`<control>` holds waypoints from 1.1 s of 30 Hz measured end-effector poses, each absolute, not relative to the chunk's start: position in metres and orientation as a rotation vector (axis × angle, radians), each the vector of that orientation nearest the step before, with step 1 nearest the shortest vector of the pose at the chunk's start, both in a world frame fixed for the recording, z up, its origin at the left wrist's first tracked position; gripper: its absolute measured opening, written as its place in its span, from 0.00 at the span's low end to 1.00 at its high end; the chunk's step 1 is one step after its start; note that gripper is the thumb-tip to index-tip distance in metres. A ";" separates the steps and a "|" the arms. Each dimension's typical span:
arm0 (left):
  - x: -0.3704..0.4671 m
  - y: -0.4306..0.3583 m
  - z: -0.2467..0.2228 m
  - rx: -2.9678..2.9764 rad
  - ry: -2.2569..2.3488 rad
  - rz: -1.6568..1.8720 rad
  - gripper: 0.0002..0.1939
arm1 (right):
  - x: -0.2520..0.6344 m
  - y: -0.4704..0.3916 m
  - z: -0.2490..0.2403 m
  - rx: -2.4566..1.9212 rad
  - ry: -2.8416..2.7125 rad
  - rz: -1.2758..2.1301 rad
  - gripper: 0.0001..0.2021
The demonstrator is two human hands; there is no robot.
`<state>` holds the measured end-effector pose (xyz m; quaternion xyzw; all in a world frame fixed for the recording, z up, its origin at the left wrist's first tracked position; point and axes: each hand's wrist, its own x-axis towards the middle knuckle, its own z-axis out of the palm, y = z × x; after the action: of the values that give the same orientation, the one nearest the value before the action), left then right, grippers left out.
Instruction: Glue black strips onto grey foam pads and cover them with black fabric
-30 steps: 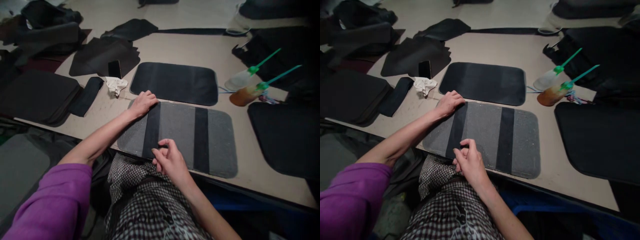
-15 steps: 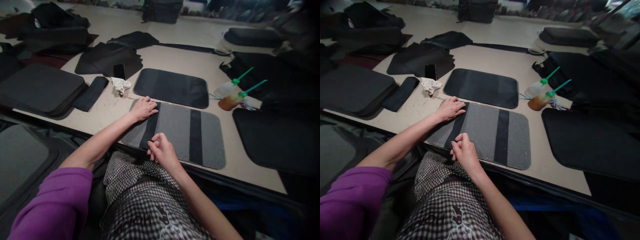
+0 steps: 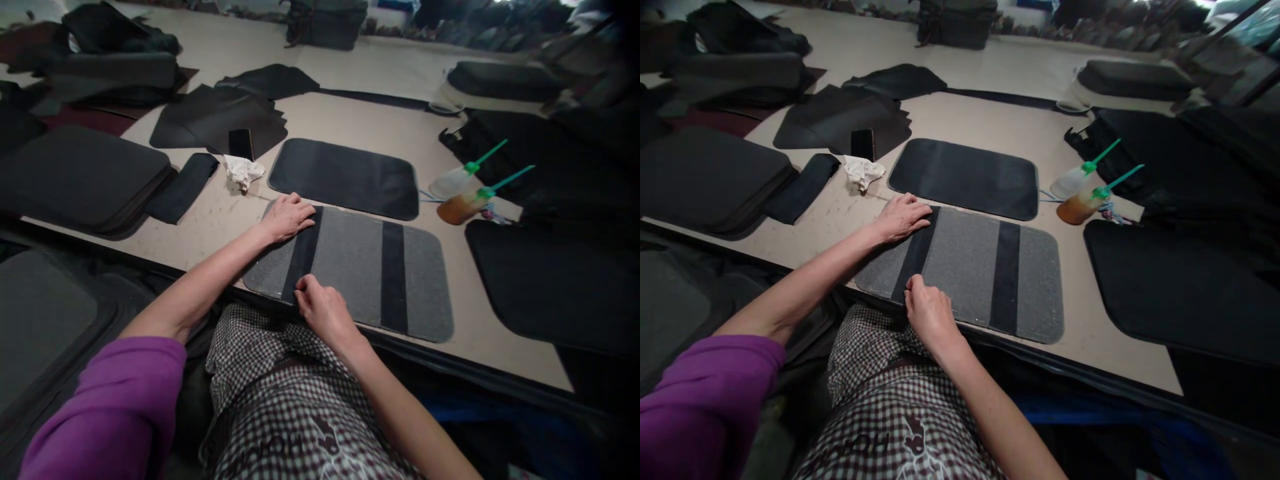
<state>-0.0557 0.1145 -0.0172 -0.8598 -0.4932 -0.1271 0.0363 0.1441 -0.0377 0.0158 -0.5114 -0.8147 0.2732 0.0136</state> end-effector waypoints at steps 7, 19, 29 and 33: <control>-0.061 0.121 -0.021 -2.670 -1.459 -0.405 0.21 | 0.139 -0.037 0.015 -1.528 -2.466 1.009 0.06; -0.063 0.129 -0.020 -2.721 -1.461 -0.469 0.18 | 0.140 -0.045 0.019 -1.524 -2.792 0.510 0.11; -0.069 0.146 -0.013 -2.581 -1.733 -0.648 0.14 | 0.143 -0.054 0.015 -1.389 -2.798 0.528 0.09; -0.063 0.152 -0.017 -2.564 -1.741 -0.527 0.15 | 0.145 -0.055 0.013 -1.324 -2.783 0.482 0.08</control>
<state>-0.0630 0.1519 -0.0175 -0.8156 -0.5538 -0.1678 -0.0010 0.1448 -0.0547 0.0131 -0.4245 -0.8921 0.1544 0.0111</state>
